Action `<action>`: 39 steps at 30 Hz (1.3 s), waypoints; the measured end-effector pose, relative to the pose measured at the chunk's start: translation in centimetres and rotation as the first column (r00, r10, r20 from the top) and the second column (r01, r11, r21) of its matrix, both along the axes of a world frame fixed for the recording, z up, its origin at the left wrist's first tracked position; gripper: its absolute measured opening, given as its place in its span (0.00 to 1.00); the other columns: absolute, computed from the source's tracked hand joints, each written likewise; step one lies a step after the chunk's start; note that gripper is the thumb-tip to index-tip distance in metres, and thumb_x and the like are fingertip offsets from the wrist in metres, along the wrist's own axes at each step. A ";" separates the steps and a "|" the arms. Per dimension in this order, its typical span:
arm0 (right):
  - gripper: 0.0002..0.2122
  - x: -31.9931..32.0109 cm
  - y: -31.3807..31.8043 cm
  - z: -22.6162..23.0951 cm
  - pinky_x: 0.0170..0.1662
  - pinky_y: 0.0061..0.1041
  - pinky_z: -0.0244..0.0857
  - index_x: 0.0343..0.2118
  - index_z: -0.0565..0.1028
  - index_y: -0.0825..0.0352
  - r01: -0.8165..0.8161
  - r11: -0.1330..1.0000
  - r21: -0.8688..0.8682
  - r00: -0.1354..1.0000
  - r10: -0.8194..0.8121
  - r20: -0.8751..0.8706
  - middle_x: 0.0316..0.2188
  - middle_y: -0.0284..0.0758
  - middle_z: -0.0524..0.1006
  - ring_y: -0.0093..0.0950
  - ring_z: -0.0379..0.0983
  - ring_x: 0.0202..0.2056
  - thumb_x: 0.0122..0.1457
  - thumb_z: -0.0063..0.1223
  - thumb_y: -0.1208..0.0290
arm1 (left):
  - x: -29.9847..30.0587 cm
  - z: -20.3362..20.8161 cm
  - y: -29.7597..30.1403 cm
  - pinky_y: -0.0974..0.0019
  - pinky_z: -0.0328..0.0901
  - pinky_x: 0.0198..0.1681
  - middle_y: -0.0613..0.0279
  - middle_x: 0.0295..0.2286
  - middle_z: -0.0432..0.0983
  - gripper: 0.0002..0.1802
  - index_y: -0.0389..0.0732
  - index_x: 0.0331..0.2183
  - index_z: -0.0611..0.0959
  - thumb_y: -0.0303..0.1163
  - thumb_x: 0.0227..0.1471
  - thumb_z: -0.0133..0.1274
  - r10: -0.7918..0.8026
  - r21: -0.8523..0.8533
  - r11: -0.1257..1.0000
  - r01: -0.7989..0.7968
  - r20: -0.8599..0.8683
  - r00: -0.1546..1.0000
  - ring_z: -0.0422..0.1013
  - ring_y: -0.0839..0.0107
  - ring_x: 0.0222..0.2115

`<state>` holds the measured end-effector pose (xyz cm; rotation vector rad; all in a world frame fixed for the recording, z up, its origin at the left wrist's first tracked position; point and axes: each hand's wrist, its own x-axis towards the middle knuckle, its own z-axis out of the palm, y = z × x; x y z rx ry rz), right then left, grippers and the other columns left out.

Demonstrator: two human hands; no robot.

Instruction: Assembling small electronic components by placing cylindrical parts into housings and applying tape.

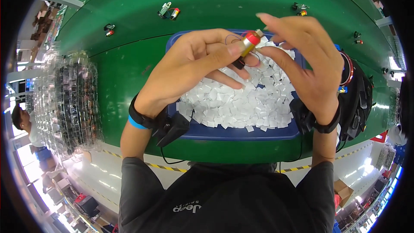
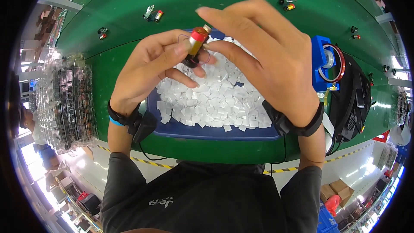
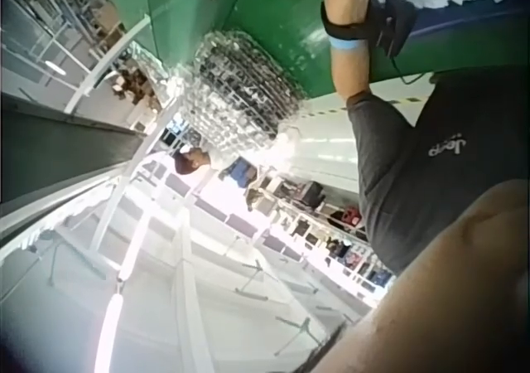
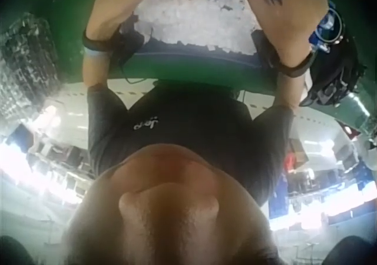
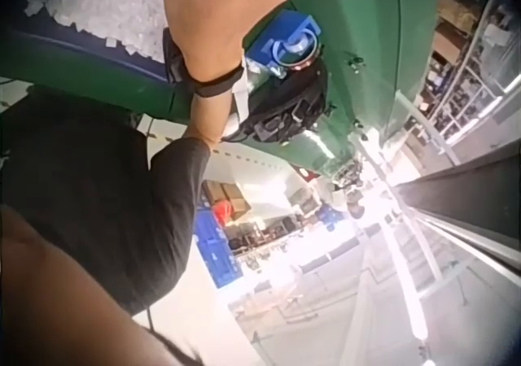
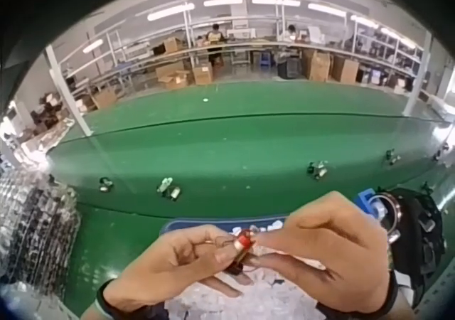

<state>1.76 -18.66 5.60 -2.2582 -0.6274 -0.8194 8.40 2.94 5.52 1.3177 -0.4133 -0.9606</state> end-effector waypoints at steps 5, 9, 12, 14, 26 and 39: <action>0.12 -1.3 0.7 -0.1 0.24 0.19 0.64 0.38 0.81 0.70 -0.016 1.000 0.011 1.000 0.016 0.016 0.32 0.34 0.77 0.21 0.73 0.26 0.48 0.68 0.82 | -1.3 -0.7 -0.3 0.64 0.77 0.36 0.49 0.37 0.81 0.18 0.33 0.46 0.75 0.40 0.66 0.50 0.103 -0.083 0.992 -0.099 0.055 0.993 0.80 0.66 0.31; 0.11 -1.5 1.3 -0.8 0.24 0.19 0.64 0.37 0.81 0.69 -0.049 0.998 0.048 0.995 0.053 -0.080 0.33 0.34 0.76 0.21 0.72 0.25 0.49 0.67 0.84 | -2.2 -0.3 -0.2 0.67 0.76 0.30 0.49 0.35 0.81 0.17 0.34 0.47 0.74 0.39 0.67 0.48 0.171 -0.057 0.985 -0.164 0.138 0.976 0.79 0.70 0.26; 0.11 -1.3 1.6 -1.0 0.23 0.19 0.63 0.36 0.81 0.69 -0.046 0.990 0.132 0.984 0.068 -0.164 0.34 0.34 0.76 0.21 0.72 0.25 0.49 0.67 0.84 | -2.4 -0.2 0.0 0.70 0.74 0.26 0.49 0.33 0.81 0.16 0.35 0.47 0.74 0.39 0.67 0.47 0.180 -0.002 0.982 -0.188 0.291 0.939 0.77 0.73 0.22; 0.10 -1.1 1.6 -1.3 0.24 0.19 0.64 0.36 0.80 0.68 -0.048 0.996 0.074 0.995 0.054 -0.080 0.34 0.33 0.76 0.23 0.72 0.26 0.49 0.67 0.83 | -2.1 0.3 0.2 0.72 0.71 0.22 0.51 0.30 0.81 0.17 0.34 0.47 0.74 0.39 0.67 0.47 0.123 -0.015 0.992 -0.122 0.199 0.972 0.75 0.75 0.19; 0.13 -1.1 2.0 -0.8 0.26 0.24 0.68 0.36 0.81 0.66 -0.009 0.980 -0.197 0.999 0.000 -0.046 0.31 0.34 0.77 0.30 0.75 0.27 0.47 0.69 0.78 | 14.8 -5.4 8.6 0.66 0.72 0.31 0.56 0.28 0.83 0.21 0.35 0.41 0.83 0.45 0.61 0.54 0.380 0.072 0.763 -0.642 0.753 0.537 0.77 0.70 0.27; 0.09 -1.1 1.3 -0.9 0.24 0.26 0.66 0.33 0.80 0.66 -0.075 0.967 -0.245 0.994 0.053 -0.094 0.30 0.31 0.77 0.29 0.74 0.26 0.48 0.68 0.75 | 26.0 -17.9 28.7 0.63 0.69 0.42 0.56 0.35 0.82 0.21 0.42 0.42 0.83 0.50 0.60 0.55 -0.277 0.223 0.259 -0.940 0.949 0.150 0.78 0.60 0.34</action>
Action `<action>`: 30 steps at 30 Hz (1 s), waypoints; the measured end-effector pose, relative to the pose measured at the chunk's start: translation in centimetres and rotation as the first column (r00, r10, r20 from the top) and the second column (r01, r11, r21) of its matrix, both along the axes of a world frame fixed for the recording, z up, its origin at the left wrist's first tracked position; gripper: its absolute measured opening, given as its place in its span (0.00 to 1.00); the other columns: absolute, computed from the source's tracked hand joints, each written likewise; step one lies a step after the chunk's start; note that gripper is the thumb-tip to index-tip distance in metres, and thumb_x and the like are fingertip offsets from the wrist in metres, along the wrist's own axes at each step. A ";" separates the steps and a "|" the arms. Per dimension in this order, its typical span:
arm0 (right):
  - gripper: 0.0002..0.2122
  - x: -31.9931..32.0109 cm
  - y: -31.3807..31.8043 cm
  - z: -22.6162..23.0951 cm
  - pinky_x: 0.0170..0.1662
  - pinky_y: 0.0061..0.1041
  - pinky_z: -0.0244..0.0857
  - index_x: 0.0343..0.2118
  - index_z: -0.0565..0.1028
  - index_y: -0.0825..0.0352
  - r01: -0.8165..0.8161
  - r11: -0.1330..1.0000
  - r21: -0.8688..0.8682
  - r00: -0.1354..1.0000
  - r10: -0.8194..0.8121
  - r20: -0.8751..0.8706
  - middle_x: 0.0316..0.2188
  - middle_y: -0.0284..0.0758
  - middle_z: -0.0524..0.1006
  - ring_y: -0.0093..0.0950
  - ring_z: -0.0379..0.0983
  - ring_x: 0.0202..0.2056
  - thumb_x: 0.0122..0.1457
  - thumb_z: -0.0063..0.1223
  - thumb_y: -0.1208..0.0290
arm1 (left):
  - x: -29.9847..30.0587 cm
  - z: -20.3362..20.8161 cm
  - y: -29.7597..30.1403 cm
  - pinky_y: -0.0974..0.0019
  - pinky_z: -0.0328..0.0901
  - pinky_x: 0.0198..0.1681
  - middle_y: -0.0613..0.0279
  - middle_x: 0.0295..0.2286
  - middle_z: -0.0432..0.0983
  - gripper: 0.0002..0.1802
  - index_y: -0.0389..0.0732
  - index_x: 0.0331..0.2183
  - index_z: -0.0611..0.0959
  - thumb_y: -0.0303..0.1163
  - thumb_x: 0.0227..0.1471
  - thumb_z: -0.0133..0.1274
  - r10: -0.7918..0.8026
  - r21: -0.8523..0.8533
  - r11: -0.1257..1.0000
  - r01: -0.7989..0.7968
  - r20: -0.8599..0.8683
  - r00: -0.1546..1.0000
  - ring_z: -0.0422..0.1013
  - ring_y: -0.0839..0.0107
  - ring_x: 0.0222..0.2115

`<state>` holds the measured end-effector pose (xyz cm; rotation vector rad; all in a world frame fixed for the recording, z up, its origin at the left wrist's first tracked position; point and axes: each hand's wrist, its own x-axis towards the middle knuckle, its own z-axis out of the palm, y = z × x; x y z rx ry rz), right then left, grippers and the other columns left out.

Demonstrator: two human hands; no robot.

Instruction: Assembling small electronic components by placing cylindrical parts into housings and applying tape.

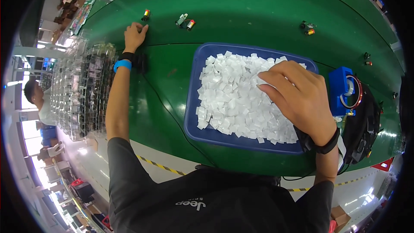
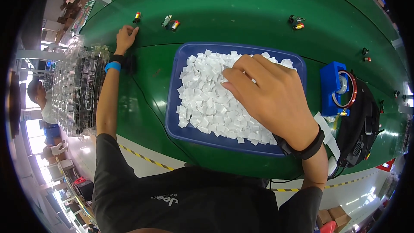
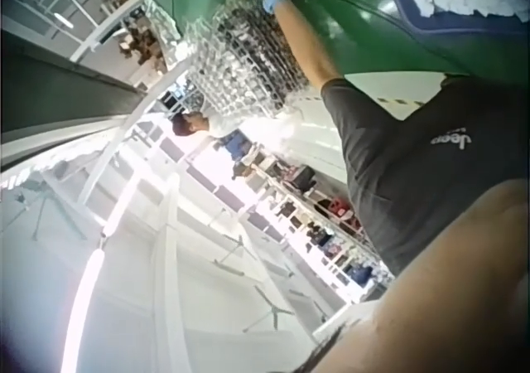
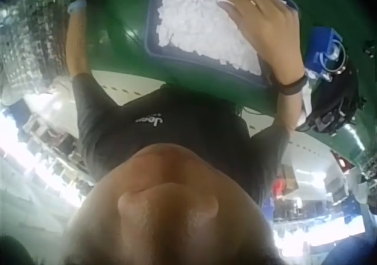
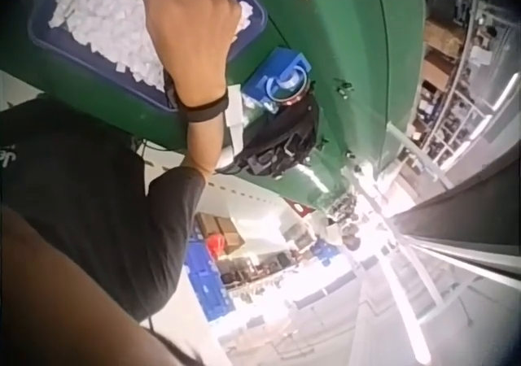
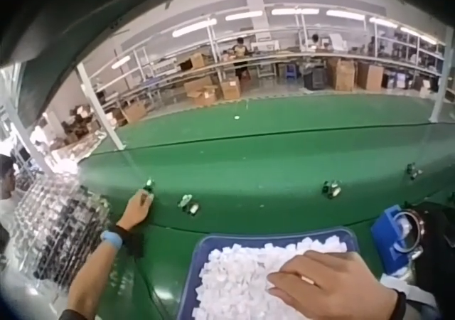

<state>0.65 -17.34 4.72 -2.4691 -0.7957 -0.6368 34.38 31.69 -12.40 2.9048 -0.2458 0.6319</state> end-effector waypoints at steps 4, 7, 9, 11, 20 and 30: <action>0.09 0.1 -0.1 -0.2 0.24 0.26 0.66 0.33 0.80 0.66 -0.001 1.000 -0.008 1.000 0.001 -0.020 0.29 0.31 0.77 0.30 0.74 0.25 0.49 0.67 0.75 | -3.9 3.1 -7.7 0.68 0.68 0.37 0.62 0.31 0.78 0.18 0.38 0.41 0.80 0.44 0.62 0.55 -0.359 -0.437 0.865 0.245 -0.199 0.912 0.75 0.72 0.31; 0.09 -0.3 -0.1 0.1 0.24 0.26 0.65 0.33 0.79 0.65 0.002 1.000 -0.028 1.000 -0.002 -0.018 0.29 0.31 0.77 0.30 0.74 0.25 0.49 0.67 0.76 | -7.7 7.2 -13.6 0.68 0.68 0.37 0.65 0.32 0.75 0.15 0.38 0.40 0.79 0.41 0.60 0.58 -0.446 -0.413 0.861 0.297 -0.332 0.831 0.72 0.73 0.29; 0.09 -0.4 0.0 0.3 0.24 0.26 0.65 0.33 0.79 0.65 -0.010 0.999 -0.034 1.000 0.009 -0.016 0.29 0.31 0.77 0.30 0.74 0.25 0.49 0.67 0.76 | -9.2 8.9 -13.4 0.69 0.68 0.37 0.66 0.33 0.75 0.14 0.38 0.40 0.79 0.39 0.60 0.58 -0.442 -0.373 0.873 0.313 -0.339 0.830 0.71 0.73 0.29; 0.09 -0.4 -0.1 0.3 0.24 0.26 0.65 0.33 0.79 0.65 -0.016 1.000 -0.021 1.000 0.016 -0.012 0.29 0.32 0.76 0.30 0.74 0.25 0.49 0.67 0.75 | -9.9 9.5 -13.6 0.70 0.68 0.37 0.66 0.34 0.74 0.12 0.39 0.39 0.79 0.36 0.59 0.59 -0.461 -0.288 0.882 0.373 -0.357 0.813 0.70 0.73 0.30; 0.11 -1.3 0.6 0.9 0.25 0.26 0.67 0.34 0.80 0.66 -0.007 0.998 0.062 1.000 0.008 -0.024 0.28 0.34 0.78 0.31 0.75 0.25 0.47 0.69 0.74 | -23.4 15.2 -18.2 0.66 0.72 0.41 0.58 0.37 0.79 0.12 0.40 0.39 0.79 0.22 0.51 0.62 -0.607 -0.248 0.770 0.588 0.003 0.795 0.78 0.60 0.34; 0.14 -1.1 0.1 0.8 0.26 0.23 0.69 0.36 0.79 0.67 0.062 0.982 0.180 0.967 -0.103 0.232 0.29 0.34 0.79 0.29 0.76 0.26 0.46 0.71 0.75 | -27.8 18.5 -28.6 0.63 0.73 0.35 0.54 0.39 0.81 0.16 0.35 0.35 0.80 0.12 0.40 0.61 -0.794 -0.440 0.401 0.803 0.269 0.545 0.78 0.58 0.34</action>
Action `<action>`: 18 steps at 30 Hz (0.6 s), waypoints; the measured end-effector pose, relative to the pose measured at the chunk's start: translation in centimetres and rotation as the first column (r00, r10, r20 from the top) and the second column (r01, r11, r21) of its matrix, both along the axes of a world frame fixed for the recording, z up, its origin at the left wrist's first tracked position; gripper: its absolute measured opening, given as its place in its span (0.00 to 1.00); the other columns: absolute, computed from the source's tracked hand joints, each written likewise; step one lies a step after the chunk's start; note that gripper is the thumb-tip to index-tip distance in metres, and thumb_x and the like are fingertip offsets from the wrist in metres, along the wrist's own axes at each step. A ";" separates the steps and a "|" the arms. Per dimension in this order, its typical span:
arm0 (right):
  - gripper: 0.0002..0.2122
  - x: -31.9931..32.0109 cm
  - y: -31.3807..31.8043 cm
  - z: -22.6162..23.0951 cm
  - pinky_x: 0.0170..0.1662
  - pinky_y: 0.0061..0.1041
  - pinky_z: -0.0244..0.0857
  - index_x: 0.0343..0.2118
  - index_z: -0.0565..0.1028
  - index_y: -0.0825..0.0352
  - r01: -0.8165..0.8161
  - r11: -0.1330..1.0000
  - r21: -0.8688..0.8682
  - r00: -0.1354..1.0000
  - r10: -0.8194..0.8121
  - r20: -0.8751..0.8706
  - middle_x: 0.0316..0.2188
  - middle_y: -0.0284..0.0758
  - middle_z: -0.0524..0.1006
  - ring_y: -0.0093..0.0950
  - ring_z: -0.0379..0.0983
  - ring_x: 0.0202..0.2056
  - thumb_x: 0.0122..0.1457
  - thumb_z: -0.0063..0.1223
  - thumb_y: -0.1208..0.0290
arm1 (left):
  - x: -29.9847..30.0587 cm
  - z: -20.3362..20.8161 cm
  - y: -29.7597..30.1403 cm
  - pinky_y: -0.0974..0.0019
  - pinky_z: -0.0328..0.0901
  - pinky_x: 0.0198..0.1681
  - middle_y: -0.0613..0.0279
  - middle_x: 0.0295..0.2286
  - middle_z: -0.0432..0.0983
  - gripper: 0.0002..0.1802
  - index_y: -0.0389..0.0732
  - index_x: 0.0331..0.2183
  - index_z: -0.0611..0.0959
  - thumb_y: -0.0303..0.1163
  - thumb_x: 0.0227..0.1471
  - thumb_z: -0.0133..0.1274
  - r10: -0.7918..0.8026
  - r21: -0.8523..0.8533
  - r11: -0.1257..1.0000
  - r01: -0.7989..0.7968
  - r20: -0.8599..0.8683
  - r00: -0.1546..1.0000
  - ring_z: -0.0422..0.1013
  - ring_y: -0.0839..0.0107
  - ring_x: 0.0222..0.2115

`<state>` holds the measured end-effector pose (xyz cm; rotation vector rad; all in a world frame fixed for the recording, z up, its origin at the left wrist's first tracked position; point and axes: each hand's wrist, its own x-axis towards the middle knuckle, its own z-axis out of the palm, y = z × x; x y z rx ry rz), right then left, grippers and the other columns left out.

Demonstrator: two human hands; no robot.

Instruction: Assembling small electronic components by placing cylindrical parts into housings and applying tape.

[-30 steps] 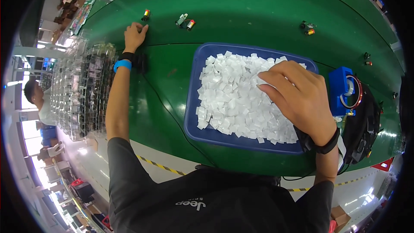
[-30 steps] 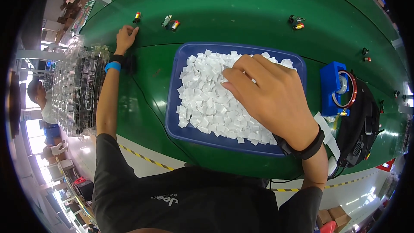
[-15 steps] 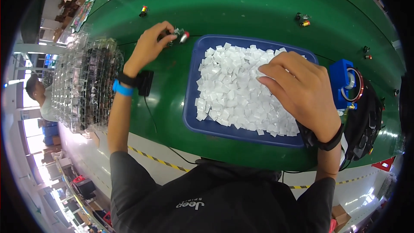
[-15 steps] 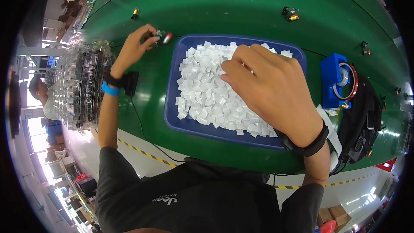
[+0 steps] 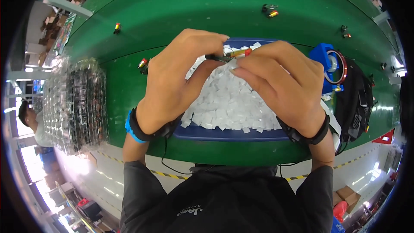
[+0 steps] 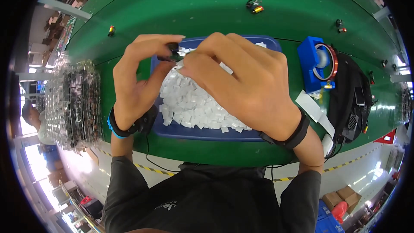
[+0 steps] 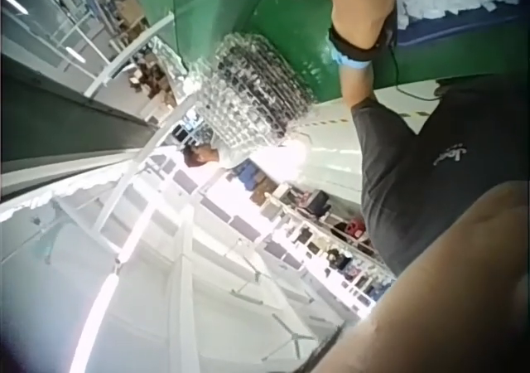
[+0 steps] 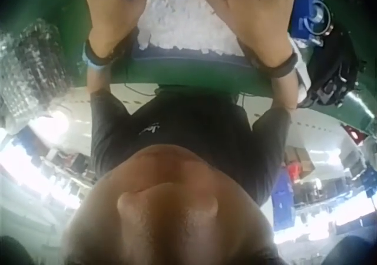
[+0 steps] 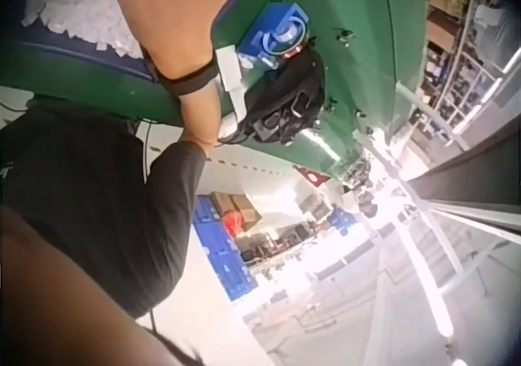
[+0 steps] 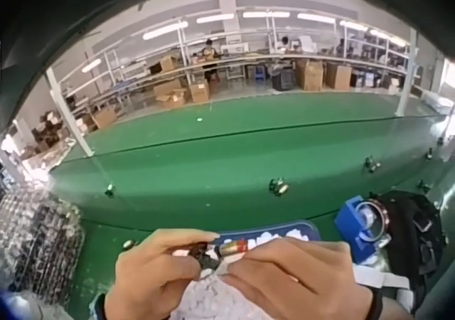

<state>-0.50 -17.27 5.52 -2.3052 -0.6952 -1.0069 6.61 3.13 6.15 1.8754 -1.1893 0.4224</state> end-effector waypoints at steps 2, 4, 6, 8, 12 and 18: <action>0.13 0.1 -0.6 -0.1 0.27 0.23 0.69 0.36 0.79 0.67 0.028 1.000 0.004 0.999 -0.028 0.040 0.29 0.34 0.79 0.29 0.76 0.27 0.47 0.70 0.77 | 0.5 -0.5 -0.7 0.62 0.73 0.35 0.54 0.39 0.81 0.15 0.36 0.33 0.81 0.12 0.39 0.60 -0.039 -0.087 0.995 0.038 -0.008 0.999 0.78 0.58 0.34; 0.12 0.1 -0.5 -0.2 0.27 0.22 0.68 0.35 0.78 0.67 0.027 0.999 0.048 0.997 -0.023 -0.074 0.30 0.34 0.78 0.28 0.76 0.27 0.48 0.69 0.77 | 1.3 -0.9 -0.4 0.64 0.73 0.32 0.53 0.40 0.81 0.13 0.36 0.29 0.80 0.13 0.36 0.60 -0.022 0.001 1.000 0.022 0.168 0.986 0.77 0.59 0.32; 0.09 0.3 -0.4 -0.5 0.28 0.21 0.68 0.34 0.77 0.68 0.026 0.989 0.146 0.955 0.018 -0.295 0.31 0.35 0.78 0.27 0.75 0.28 0.51 0.67 0.79 | 1.8 -1.3 -0.5 0.64 0.72 0.31 0.53 0.40 0.81 0.12 0.37 0.26 0.80 0.14 0.34 0.60 -0.021 0.041 0.999 0.011 0.247 0.969 0.77 0.60 0.32; 0.08 0.5 -0.4 -0.6 0.28 0.21 0.68 0.34 0.77 0.68 0.042 0.978 0.204 0.927 0.037 -0.372 0.31 0.35 0.77 0.27 0.75 0.28 0.52 0.65 0.79 | 2.1 -1.8 -0.6 0.67 0.72 0.28 0.53 0.40 0.81 0.10 0.37 0.22 0.77 0.16 0.31 0.59 -0.011 0.065 0.998 -0.015 0.378 0.926 0.77 0.61 0.31; 0.05 1.1 -0.7 -0.8 0.29 0.21 0.68 0.34 0.75 0.69 0.139 0.915 0.379 0.805 0.119 -0.582 0.32 0.35 0.76 0.25 0.74 0.30 0.57 0.61 0.78 | 1.6 -1.4 0.1 0.66 0.73 0.30 0.50 0.40 0.82 0.10 0.35 0.21 0.75 0.18 0.32 0.61 -0.021 0.160 0.986 -0.044 0.384 0.923 0.77 0.59 0.33; 0.06 2.7 -2.9 -2.4 0.30 0.21 0.69 0.40 0.76 0.70 0.266 0.964 -0.017 0.775 -0.225 -0.591 0.35 0.32 0.78 0.21 0.74 0.35 0.64 0.55 0.74 | 2.6 -2.5 1.1 0.65 0.74 0.31 0.48 0.40 0.82 0.12 0.35 0.23 0.76 0.20 0.31 0.62 -0.020 0.200 0.978 -0.061 0.378 0.926 0.77 0.57 0.35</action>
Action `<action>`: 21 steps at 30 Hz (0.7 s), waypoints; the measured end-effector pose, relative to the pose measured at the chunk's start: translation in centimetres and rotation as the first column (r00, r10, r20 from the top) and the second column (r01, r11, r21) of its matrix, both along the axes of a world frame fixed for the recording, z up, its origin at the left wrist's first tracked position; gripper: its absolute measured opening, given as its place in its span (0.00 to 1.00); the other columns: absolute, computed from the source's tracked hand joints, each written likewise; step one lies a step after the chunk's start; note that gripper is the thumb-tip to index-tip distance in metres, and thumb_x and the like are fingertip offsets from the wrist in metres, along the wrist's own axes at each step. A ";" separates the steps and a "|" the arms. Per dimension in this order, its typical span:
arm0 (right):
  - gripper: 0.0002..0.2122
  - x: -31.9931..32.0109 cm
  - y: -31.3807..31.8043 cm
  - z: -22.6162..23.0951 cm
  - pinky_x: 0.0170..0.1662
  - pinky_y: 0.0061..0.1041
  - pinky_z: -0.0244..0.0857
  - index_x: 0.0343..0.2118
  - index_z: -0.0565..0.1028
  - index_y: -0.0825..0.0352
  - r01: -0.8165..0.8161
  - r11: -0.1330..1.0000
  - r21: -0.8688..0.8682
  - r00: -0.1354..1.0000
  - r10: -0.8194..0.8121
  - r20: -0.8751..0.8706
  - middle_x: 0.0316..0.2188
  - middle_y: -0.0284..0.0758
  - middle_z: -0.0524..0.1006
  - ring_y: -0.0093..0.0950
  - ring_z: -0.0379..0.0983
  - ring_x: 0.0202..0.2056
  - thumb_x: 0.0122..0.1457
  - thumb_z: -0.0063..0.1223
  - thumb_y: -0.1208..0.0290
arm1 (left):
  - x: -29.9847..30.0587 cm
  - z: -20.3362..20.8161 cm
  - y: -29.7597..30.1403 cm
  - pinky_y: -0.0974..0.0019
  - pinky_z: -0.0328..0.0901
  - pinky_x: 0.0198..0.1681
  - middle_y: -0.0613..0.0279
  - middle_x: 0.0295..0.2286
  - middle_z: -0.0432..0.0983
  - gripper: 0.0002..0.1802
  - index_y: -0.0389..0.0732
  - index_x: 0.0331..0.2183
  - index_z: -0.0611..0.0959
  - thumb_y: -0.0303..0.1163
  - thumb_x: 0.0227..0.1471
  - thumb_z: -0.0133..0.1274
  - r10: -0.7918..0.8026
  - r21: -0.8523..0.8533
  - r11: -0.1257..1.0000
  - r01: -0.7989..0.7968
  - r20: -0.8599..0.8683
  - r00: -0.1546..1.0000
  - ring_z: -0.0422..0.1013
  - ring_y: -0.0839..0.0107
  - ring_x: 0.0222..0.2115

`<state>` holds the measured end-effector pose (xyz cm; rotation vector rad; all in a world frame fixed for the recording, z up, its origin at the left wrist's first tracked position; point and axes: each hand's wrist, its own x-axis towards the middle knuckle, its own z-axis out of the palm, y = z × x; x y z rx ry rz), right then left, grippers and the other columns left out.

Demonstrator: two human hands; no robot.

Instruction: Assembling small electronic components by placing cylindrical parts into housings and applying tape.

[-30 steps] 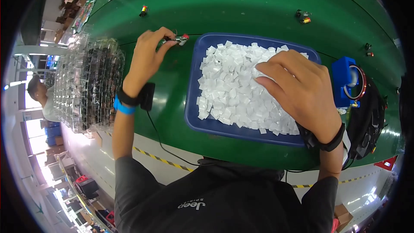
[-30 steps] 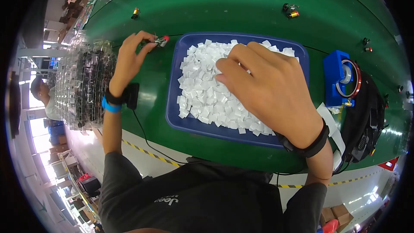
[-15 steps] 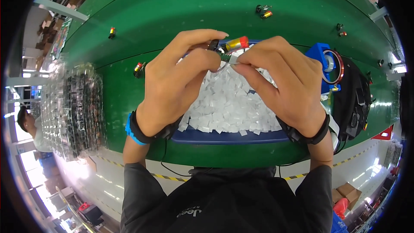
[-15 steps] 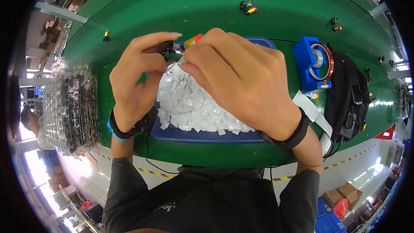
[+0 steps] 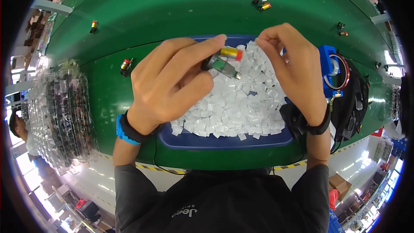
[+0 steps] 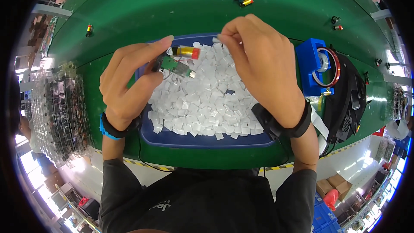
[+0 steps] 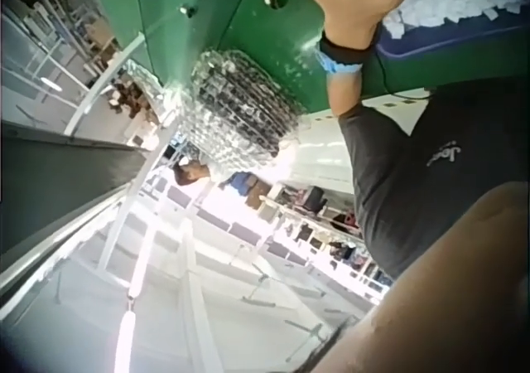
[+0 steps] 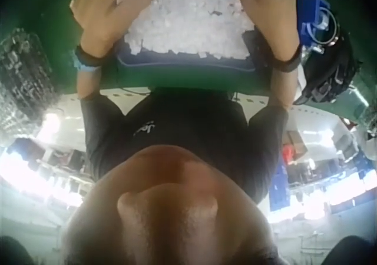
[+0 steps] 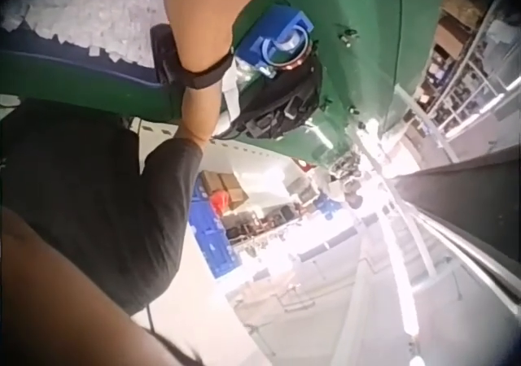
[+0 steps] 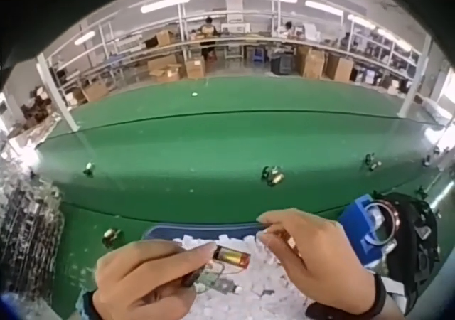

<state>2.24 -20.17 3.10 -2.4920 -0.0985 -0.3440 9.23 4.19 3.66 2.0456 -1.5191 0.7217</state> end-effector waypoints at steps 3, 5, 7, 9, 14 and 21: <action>0.08 0.2 0.4 0.1 0.31 0.21 0.70 0.44 0.77 0.70 -0.041 0.923 0.382 0.986 0.099 -0.132 0.37 0.32 0.79 0.20 0.75 0.35 0.65 0.55 0.73 | -0.3 -0.3 -0.1 0.65 0.74 0.32 0.48 0.41 0.82 0.12 0.35 0.24 0.76 0.20 0.30 0.62 -0.046 -0.040 0.998 0.046 0.013 0.999 0.77 0.56 0.36; 0.10 0.3 0.6 0.2 0.32 0.21 0.71 0.46 0.77 0.71 -0.031 0.830 0.557 0.970 0.159 -0.182 0.38 0.33 0.80 0.20 0.75 0.36 0.65 0.55 0.72 | -0.3 -0.6 0.0 0.64 0.74 0.33 0.48 0.41 0.82 0.12 0.35 0.24 0.76 0.19 0.31 0.62 -0.052 -0.026 0.998 0.052 0.010 0.999 0.77 0.56 0.36; 0.12 0.3 0.7 0.5 0.34 0.21 0.72 0.48 0.76 0.71 -0.035 0.715 0.698 0.910 0.312 -0.274 0.39 0.34 0.80 0.21 0.76 0.37 0.65 0.55 0.73 | -0.3 -0.7 0.0 0.62 0.74 0.36 0.48 0.42 0.82 0.11 0.36 0.24 0.77 0.19 0.33 0.62 -0.065 0.005 0.998 0.065 0.020 0.998 0.77 0.56 0.37; 0.13 0.2 0.8 0.7 0.34 0.21 0.72 0.50 0.76 0.72 -0.019 0.648 0.761 0.870 0.387 -0.307 0.39 0.35 0.81 0.21 0.77 0.37 0.65 0.55 0.73 | -0.3 -0.8 -0.4 0.61 0.74 0.38 0.48 0.43 0.81 0.10 0.36 0.25 0.77 0.18 0.36 0.61 -0.074 -0.031 0.997 0.073 -0.047 0.996 0.77 0.56 0.38; 0.13 -0.1 0.9 1.3 0.38 0.21 0.72 0.49 0.77 0.72 0.002 0.697 0.717 0.976 0.153 -0.152 0.38 0.34 0.80 0.21 0.77 0.38 0.63 0.58 0.76 | -0.5 -0.9 -1.3 0.58 0.72 0.46 0.47 0.45 0.80 0.07 0.36 0.31 0.80 0.17 0.47 0.59 -0.189 -0.327 0.945 0.005 -0.532 0.825 0.78 0.57 0.42; 0.14 -0.6 2.2 1.4 0.43 0.21 0.72 0.47 0.77 0.72 -0.082 0.832 0.549 0.995 0.103 -0.008 0.39 0.34 0.79 0.21 0.76 0.39 0.58 0.62 0.80 | -0.5 -1.0 -1.6 0.62 0.72 0.48 0.51 0.44 0.80 0.14 0.36 0.44 0.81 0.24 0.54 0.61 -0.104 -0.225 0.966 -0.130 -0.791 0.602 0.78 0.62 0.42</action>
